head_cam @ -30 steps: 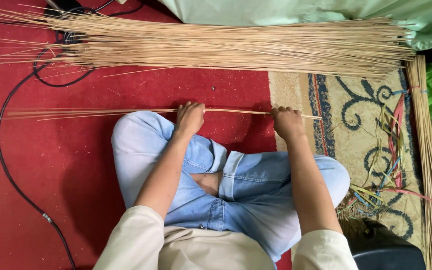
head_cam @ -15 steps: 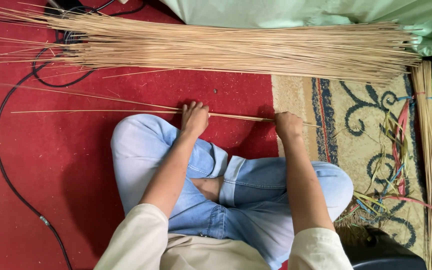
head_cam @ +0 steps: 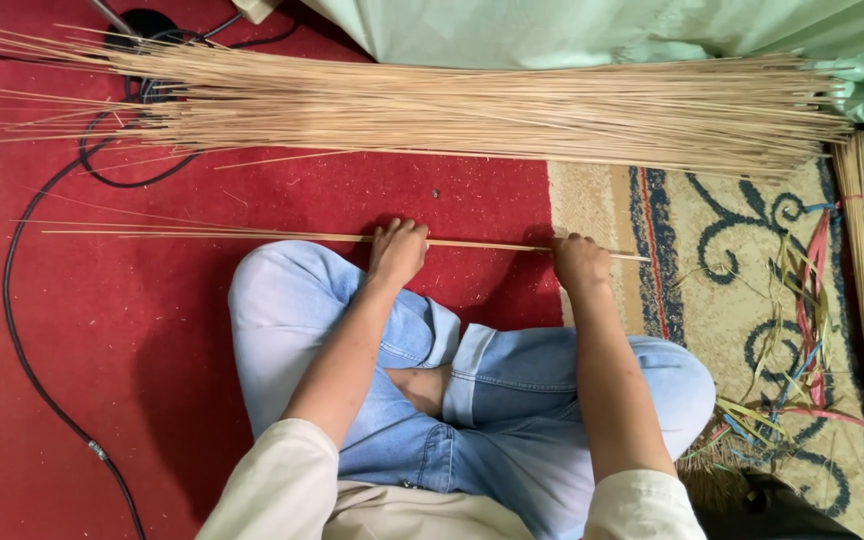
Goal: Sorting and aligning long thin wooden sticks or reeds while sitting on the floor
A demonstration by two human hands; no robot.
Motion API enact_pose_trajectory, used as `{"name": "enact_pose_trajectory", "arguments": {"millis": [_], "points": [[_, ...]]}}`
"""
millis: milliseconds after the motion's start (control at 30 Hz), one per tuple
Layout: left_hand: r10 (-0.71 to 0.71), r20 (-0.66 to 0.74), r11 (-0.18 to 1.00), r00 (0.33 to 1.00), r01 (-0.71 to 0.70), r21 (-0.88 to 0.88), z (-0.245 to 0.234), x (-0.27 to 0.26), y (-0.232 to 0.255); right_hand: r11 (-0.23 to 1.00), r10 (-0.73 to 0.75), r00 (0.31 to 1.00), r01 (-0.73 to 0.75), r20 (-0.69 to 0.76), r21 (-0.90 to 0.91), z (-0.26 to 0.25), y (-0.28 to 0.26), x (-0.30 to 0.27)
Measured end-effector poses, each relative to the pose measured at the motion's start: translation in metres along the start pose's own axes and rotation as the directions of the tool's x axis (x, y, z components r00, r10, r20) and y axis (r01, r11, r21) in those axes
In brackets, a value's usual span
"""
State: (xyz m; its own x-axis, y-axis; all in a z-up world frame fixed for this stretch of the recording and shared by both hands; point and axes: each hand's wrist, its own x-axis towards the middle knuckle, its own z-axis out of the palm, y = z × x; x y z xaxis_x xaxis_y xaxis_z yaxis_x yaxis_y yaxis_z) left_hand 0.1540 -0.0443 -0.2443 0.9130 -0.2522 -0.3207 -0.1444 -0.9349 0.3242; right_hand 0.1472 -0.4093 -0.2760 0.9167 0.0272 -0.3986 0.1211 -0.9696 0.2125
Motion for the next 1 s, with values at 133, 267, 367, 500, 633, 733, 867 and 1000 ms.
{"name": "enact_pose_trajectory", "arguments": {"millis": [133, 267, 367, 500, 633, 733, 867, 1000], "points": [[-0.021, -0.004, 1.000, 1.000, 0.021, -0.006, 0.004, 0.008, -0.003, 0.999, -0.031, 0.999, 0.033, -0.038, 0.038, -0.020, -0.005, -0.004], [-0.031, 0.020, 0.999, 0.999, 0.031, 0.008, 0.000, 0.013, 0.000, 0.992, 0.020, 0.999, -0.015, -0.038, 0.125, -0.014, -0.010, 0.004], [-0.023, -0.007, 1.000, 1.000, 0.023, 0.001, 0.002, 0.016, 0.001, 0.987, 0.042, 0.998, -0.035, -0.040, 0.154, -0.013, -0.010, 0.011], [-0.039, -0.039, 0.998, 0.998, 0.037, -0.058, -0.004, 0.012, -0.001, 0.983, 0.042, 0.998, -0.033, -0.044, 0.183, -0.010, -0.007, 0.017], [-0.084, -0.039, 0.981, 0.996, 0.076, -0.180, -0.005, 0.014, -0.004, 0.973, 0.040, 0.999, -0.031, -0.034, 0.227, -0.016, -0.003, 0.011], [-0.103, -0.039, 0.974, 0.994, 0.092, -0.207, 0.006, 0.020, -0.009, 0.978, 0.035, 0.999, -0.031, -0.017, 0.205, -0.018, -0.002, 0.013], [-0.108, -0.041, 0.969, 0.993, 0.096, -0.227, -0.005, 0.014, -0.002, 0.970, 0.074, 0.995, -0.089, 0.072, 0.228, -0.019, 0.002, 0.014], [-0.123, -0.039, 0.965, 0.992, 0.111, -0.239, -0.001, 0.016, -0.003, 0.954, 0.061, 0.994, -0.085, 0.089, 0.288, -0.034, 0.001, 0.009]]}}
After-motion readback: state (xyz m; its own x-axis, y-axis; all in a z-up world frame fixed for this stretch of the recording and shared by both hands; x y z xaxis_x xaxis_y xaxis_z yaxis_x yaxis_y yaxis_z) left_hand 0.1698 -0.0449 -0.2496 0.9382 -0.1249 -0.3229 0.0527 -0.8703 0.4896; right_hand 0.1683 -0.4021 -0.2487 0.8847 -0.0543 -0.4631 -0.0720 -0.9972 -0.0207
